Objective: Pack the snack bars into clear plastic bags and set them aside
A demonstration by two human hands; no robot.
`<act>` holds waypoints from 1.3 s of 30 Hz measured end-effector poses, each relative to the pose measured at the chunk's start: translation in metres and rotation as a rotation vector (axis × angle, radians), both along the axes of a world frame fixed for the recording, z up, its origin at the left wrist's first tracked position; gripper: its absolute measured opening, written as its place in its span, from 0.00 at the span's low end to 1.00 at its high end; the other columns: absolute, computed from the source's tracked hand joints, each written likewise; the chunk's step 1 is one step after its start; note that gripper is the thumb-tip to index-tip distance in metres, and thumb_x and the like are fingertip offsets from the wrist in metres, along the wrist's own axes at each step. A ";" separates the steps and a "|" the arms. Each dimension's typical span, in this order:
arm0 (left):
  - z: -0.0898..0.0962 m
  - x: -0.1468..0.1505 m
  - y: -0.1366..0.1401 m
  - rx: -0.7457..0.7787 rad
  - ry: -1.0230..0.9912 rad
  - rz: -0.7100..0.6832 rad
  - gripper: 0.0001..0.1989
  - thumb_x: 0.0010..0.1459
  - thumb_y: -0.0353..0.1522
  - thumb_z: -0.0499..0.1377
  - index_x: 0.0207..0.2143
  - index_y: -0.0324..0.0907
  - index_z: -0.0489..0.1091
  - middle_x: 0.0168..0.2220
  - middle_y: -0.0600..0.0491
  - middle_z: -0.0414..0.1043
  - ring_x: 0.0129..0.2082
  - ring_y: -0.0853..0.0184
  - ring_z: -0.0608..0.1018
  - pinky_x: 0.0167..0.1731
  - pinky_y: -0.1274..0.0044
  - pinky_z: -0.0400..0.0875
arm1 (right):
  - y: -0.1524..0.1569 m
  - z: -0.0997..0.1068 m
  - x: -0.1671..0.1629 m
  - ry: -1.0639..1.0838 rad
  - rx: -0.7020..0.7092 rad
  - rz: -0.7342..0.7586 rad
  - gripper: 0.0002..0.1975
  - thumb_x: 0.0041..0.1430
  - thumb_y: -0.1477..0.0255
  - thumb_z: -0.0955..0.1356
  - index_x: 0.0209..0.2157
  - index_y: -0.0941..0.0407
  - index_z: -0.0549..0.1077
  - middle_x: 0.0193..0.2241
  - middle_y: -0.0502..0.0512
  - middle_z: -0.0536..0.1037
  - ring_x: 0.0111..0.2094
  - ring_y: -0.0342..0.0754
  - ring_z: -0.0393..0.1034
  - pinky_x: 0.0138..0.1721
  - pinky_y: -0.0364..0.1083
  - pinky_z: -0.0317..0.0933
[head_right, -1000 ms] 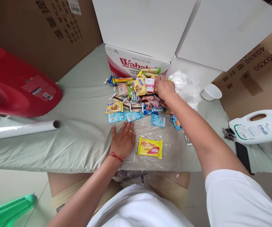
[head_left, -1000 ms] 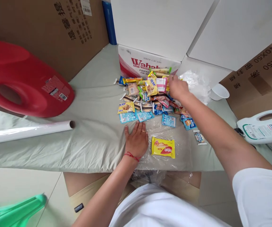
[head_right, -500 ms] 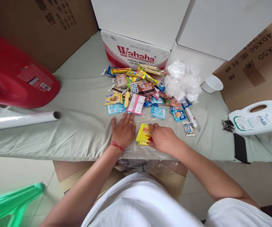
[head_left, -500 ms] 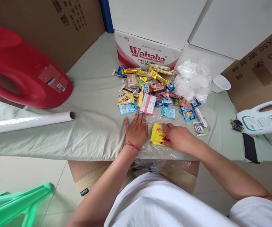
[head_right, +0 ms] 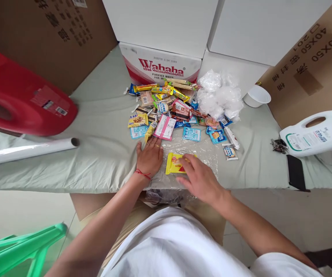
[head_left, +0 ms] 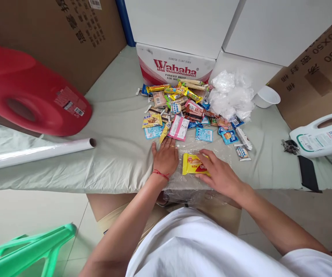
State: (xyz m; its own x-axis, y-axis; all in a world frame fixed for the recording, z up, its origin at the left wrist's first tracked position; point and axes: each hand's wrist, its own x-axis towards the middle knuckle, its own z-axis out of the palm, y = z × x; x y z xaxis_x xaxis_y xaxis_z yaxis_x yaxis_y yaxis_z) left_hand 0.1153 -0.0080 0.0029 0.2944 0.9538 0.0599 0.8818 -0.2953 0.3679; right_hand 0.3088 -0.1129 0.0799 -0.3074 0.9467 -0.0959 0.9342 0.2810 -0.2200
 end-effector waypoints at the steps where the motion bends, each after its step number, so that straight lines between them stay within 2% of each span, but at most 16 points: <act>1: 0.000 0.000 0.000 -0.004 0.006 -0.004 0.28 0.74 0.36 0.40 0.71 0.41 0.61 0.71 0.43 0.62 0.72 0.57 0.64 0.72 0.48 0.44 | -0.015 -0.008 0.001 0.052 0.101 0.027 0.32 0.68 0.59 0.70 0.68 0.56 0.63 0.65 0.68 0.68 0.59 0.60 0.70 0.56 0.57 0.70; 3: 0.000 0.001 0.000 -0.007 0.014 -0.010 0.28 0.73 0.35 0.40 0.71 0.40 0.60 0.72 0.43 0.61 0.72 0.57 0.63 0.72 0.47 0.42 | -0.049 -0.032 0.000 0.104 0.265 0.106 0.31 0.67 0.57 0.71 0.67 0.55 0.66 0.61 0.66 0.73 0.60 0.61 0.68 0.62 0.62 0.65; 5: 0.000 0.002 -0.001 -0.011 0.015 -0.010 0.29 0.73 0.35 0.40 0.71 0.40 0.60 0.72 0.43 0.61 0.73 0.57 0.62 0.72 0.47 0.42 | -0.079 -0.062 0.001 0.086 0.325 0.170 0.29 0.67 0.61 0.72 0.66 0.51 0.68 0.59 0.63 0.75 0.61 0.60 0.67 0.66 0.69 0.59; 7: 0.000 0.002 0.000 -0.014 0.011 -0.009 0.29 0.73 0.35 0.40 0.71 0.41 0.60 0.72 0.43 0.60 0.73 0.57 0.62 0.72 0.47 0.42 | -0.097 -0.087 0.003 0.020 0.281 0.141 0.24 0.69 0.70 0.69 0.65 0.45 0.70 0.60 0.59 0.76 0.63 0.59 0.66 0.68 0.72 0.54; 9: 0.001 0.000 0.001 -0.018 0.006 -0.012 0.29 0.73 0.35 0.40 0.71 0.42 0.59 0.73 0.43 0.60 0.73 0.58 0.62 0.73 0.47 0.42 | -0.103 -0.098 0.007 -0.021 0.185 0.073 0.23 0.70 0.76 0.66 0.61 0.41 0.74 0.59 0.55 0.77 0.63 0.56 0.67 0.69 0.72 0.52; 12: 0.002 -0.003 0.004 -0.049 0.004 -0.022 0.28 0.73 0.35 0.40 0.71 0.43 0.60 0.73 0.44 0.60 0.73 0.57 0.62 0.72 0.46 0.44 | -0.091 -0.084 0.011 0.042 0.070 0.005 0.20 0.70 0.76 0.64 0.53 0.40 0.80 0.55 0.54 0.80 0.59 0.56 0.69 0.68 0.68 0.57; 16: 0.004 -0.008 0.011 -0.096 0.012 -0.054 0.28 0.73 0.36 0.41 0.70 0.43 0.62 0.73 0.44 0.60 0.73 0.56 0.62 0.71 0.46 0.46 | -0.055 -0.030 0.013 0.246 0.058 -0.027 0.17 0.71 0.72 0.63 0.50 0.46 0.82 0.50 0.59 0.80 0.53 0.56 0.71 0.56 0.59 0.68; 20: 0.005 -0.019 0.022 -0.125 -0.008 -0.122 0.27 0.72 0.35 0.42 0.67 0.44 0.66 0.71 0.46 0.63 0.72 0.57 0.64 0.72 0.48 0.47 | -0.002 0.005 0.021 0.411 0.040 -0.072 0.14 0.72 0.67 0.64 0.47 0.51 0.81 0.42 0.59 0.79 0.45 0.52 0.73 0.48 0.50 0.67; 25: 0.006 -0.052 0.019 -0.071 -0.276 -0.210 0.25 0.63 0.30 0.46 0.55 0.43 0.77 0.59 0.48 0.78 0.67 0.60 0.71 0.69 0.60 0.62 | 0.049 -0.004 0.030 0.401 -0.106 -0.236 0.10 0.66 0.73 0.66 0.37 0.58 0.80 0.35 0.55 0.80 0.35 0.47 0.72 0.38 0.43 0.59; 29: 0.015 -0.073 -0.024 0.058 -0.535 -0.283 0.30 0.52 0.25 0.49 0.58 0.42 0.71 0.59 0.46 0.76 0.62 0.60 0.76 0.63 0.65 0.72 | 0.057 -0.018 0.032 0.357 -0.202 -0.303 0.10 0.66 0.70 0.66 0.36 0.57 0.79 0.27 0.51 0.77 0.28 0.45 0.65 0.32 0.43 0.51; 32: 0.025 -0.066 -0.072 0.393 -0.647 -0.149 0.26 0.57 0.26 0.54 0.59 0.45 0.66 0.54 0.44 0.75 0.58 0.55 0.77 0.57 0.60 0.74 | 0.056 -0.023 0.033 0.387 -0.222 -0.322 0.11 0.66 0.68 0.66 0.35 0.57 0.79 0.24 0.49 0.75 0.26 0.43 0.62 0.31 0.43 0.50; 33: 0.028 -0.059 -0.086 0.547 -0.665 -0.138 0.23 0.58 0.25 0.55 0.56 0.47 0.67 0.49 0.46 0.77 0.54 0.55 0.78 0.54 0.60 0.74 | 0.056 -0.024 0.034 0.398 -0.226 -0.322 0.11 0.65 0.68 0.66 0.34 0.57 0.79 0.24 0.48 0.74 0.26 0.43 0.61 0.31 0.42 0.50; 34: 0.030 -0.051 -0.098 0.619 -0.661 -0.226 0.22 0.59 0.24 0.56 0.55 0.49 0.68 0.44 0.48 0.78 0.52 0.56 0.79 0.52 0.61 0.74 | 0.057 -0.024 0.034 0.407 -0.228 -0.319 0.11 0.65 0.68 0.66 0.34 0.57 0.79 0.23 0.48 0.74 0.26 0.43 0.61 0.31 0.42 0.50; 36: 0.031 -0.030 -0.109 0.608 -0.576 -0.517 0.20 0.60 0.25 0.56 0.53 0.49 0.71 0.42 0.50 0.81 0.51 0.57 0.80 0.51 0.63 0.73 | 0.059 -0.024 0.036 0.422 -0.234 -0.294 0.11 0.65 0.68 0.66 0.33 0.57 0.78 0.23 0.48 0.74 0.26 0.43 0.62 0.30 0.42 0.50; 37: 0.030 -0.019 -0.108 0.551 -0.489 -0.592 0.20 0.62 0.25 0.56 0.54 0.48 0.71 0.46 0.49 0.82 0.54 0.58 0.80 0.53 0.62 0.71 | 0.060 -0.024 0.038 0.428 -0.242 -0.276 0.11 0.65 0.68 0.67 0.33 0.57 0.78 0.24 0.48 0.74 0.26 0.43 0.62 0.30 0.42 0.50; 39: 0.026 0.000 -0.096 0.416 -0.303 -0.568 0.19 0.66 0.27 0.54 0.57 0.46 0.73 0.56 0.47 0.80 0.59 0.57 0.78 0.56 0.62 0.68 | 0.064 -0.021 0.044 0.425 -0.273 -0.242 0.10 0.65 0.69 0.67 0.35 0.58 0.79 0.25 0.49 0.76 0.28 0.43 0.65 0.30 0.41 0.52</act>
State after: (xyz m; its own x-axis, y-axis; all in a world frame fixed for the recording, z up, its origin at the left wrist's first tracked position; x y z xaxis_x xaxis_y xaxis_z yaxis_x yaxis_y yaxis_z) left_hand 0.1153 -0.1037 0.0289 0.6463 0.5419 0.5372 0.4312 -0.8402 0.3288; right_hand 0.3526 -0.0489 0.0587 -0.1500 0.9531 -0.2628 0.7782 -0.0502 -0.6261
